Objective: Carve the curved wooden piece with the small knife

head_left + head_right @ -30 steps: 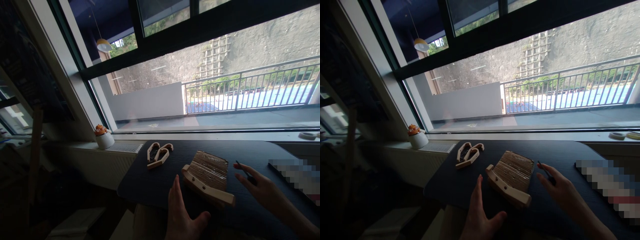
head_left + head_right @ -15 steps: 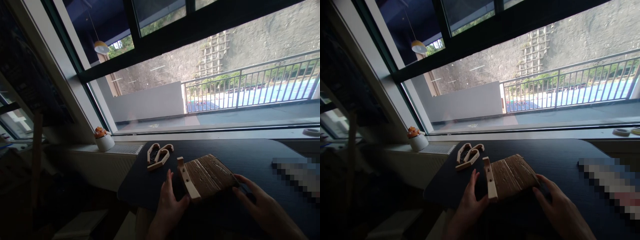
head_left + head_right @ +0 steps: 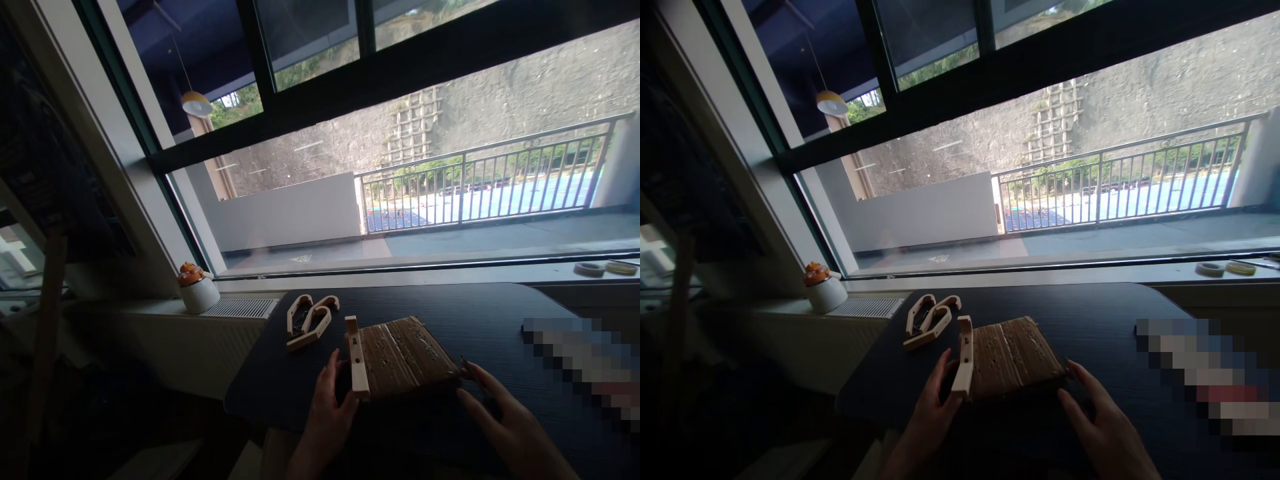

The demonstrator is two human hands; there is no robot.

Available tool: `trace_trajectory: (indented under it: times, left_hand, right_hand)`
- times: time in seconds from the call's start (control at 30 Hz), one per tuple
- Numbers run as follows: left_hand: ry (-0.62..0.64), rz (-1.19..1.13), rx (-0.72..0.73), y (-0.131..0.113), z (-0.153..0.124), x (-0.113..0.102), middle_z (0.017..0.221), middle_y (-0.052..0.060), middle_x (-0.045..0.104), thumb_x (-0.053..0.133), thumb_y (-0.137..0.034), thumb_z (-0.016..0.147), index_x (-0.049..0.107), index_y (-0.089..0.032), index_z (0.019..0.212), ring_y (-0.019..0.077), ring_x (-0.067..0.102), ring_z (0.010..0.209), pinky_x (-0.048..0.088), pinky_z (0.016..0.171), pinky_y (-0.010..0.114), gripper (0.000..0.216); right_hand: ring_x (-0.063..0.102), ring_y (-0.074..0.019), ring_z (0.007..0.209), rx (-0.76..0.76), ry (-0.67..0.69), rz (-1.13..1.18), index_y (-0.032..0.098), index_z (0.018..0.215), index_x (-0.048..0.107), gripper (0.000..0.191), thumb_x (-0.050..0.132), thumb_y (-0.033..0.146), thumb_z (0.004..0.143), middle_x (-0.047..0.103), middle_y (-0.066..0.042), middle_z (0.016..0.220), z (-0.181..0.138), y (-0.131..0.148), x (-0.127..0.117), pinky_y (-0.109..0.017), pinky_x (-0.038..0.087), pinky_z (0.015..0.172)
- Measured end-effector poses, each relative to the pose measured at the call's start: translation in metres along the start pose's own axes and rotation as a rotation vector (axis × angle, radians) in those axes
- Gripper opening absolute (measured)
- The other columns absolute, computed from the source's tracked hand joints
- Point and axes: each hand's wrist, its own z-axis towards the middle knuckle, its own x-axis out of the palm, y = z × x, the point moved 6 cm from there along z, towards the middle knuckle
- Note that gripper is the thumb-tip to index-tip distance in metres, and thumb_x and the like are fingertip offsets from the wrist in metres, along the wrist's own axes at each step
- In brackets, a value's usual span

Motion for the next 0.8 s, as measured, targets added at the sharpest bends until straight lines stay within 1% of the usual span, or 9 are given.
trace_trajectory:
  times: [0.07,0.17,0.3,0.4,0.57,0.67,0.8]
  left_hand:
    - [-0.009,0.011,0.013,0.0,0.0,0.0,0.134,0.013,0.05,0.056,-0.039,0.08,0.027,-0.012,0.141,0.0251,0.044,0.124,0.032,0.104,0.036,0.072]
    - [-0.025,0.027,0.015,0.001,-0.001,0.0,0.134,0.014,0.05,0.055,-0.038,0.08,0.029,-0.012,0.141,0.0254,0.043,0.125,0.032,0.104,0.036,0.07]
    - [-0.019,0.015,0.008,0.003,-0.001,0.0,0.133,0.014,0.05,0.055,-0.034,0.08,0.03,-0.013,0.14,0.026,0.044,0.124,0.032,0.105,0.038,0.069]
    - [-0.025,0.011,0.015,0.002,-0.001,0.0,0.132,0.014,0.051,0.055,-0.033,0.079,0.031,-0.012,0.14,0.0261,0.044,0.123,0.033,0.103,0.038,0.068]
    - [-0.037,0.038,0.021,-0.004,-0.002,-0.002,0.132,0.014,0.051,0.054,-0.035,0.08,0.034,-0.012,0.138,0.0262,0.044,0.123,0.032,0.105,0.039,0.066]
    - [-0.046,0.058,0.022,-0.005,-0.003,-0.003,0.131,0.013,0.052,0.055,-0.037,0.08,0.036,-0.012,0.137,0.027,0.043,0.124,0.03,0.106,0.04,0.066]
    - [-0.056,0.047,0.032,-0.004,-0.003,-0.003,0.131,0.013,0.053,0.056,-0.036,0.08,0.038,-0.014,0.136,0.0269,0.043,0.125,0.03,0.106,0.04,0.064]
  right_hand:
    - [0.052,-0.0292,0.116,0.04,-0.011,0.061,0.019,0.128,0.05,0.063,0.043,0.058,0.079,0.06,-0.008,0.122,0.001,-0.003,-0.002,-0.038,0.049,0.087]
    - [0.052,-0.03,0.115,0.053,-0.033,0.134,0.02,0.122,0.055,0.061,0.047,0.058,0.075,0.064,-0.007,0.117,0.001,-0.002,-0.005,-0.039,0.048,0.089]
    - [0.054,-0.0316,0.112,0.064,-0.129,0.198,0.023,0.115,0.06,0.055,0.05,0.057,0.072,0.066,-0.006,0.112,-0.003,0.004,-0.011,-0.041,0.047,0.09]
    - [0.054,-0.0324,0.112,0.094,-0.159,0.226,0.025,0.112,0.061,0.052,0.049,0.057,0.073,0.066,-0.006,0.111,-0.008,0.009,-0.012,-0.043,0.048,0.087]
    - [0.055,-0.0327,0.11,0.106,-0.175,0.237,0.026,0.112,0.06,0.051,0.049,0.058,0.074,0.067,-0.005,0.108,-0.011,0.014,-0.013,-0.044,0.046,0.089]
    - [0.057,-0.0326,0.107,0.112,-0.179,0.222,0.027,0.108,0.062,0.049,0.049,0.059,0.073,0.067,-0.005,0.107,-0.012,0.015,-0.013,-0.043,0.049,0.083]
    - [0.063,-0.0305,0.095,0.097,-0.185,0.224,0.028,0.105,0.064,0.046,0.049,0.059,0.074,0.068,-0.005,0.104,-0.014,0.019,-0.015,-0.038,0.054,0.07]
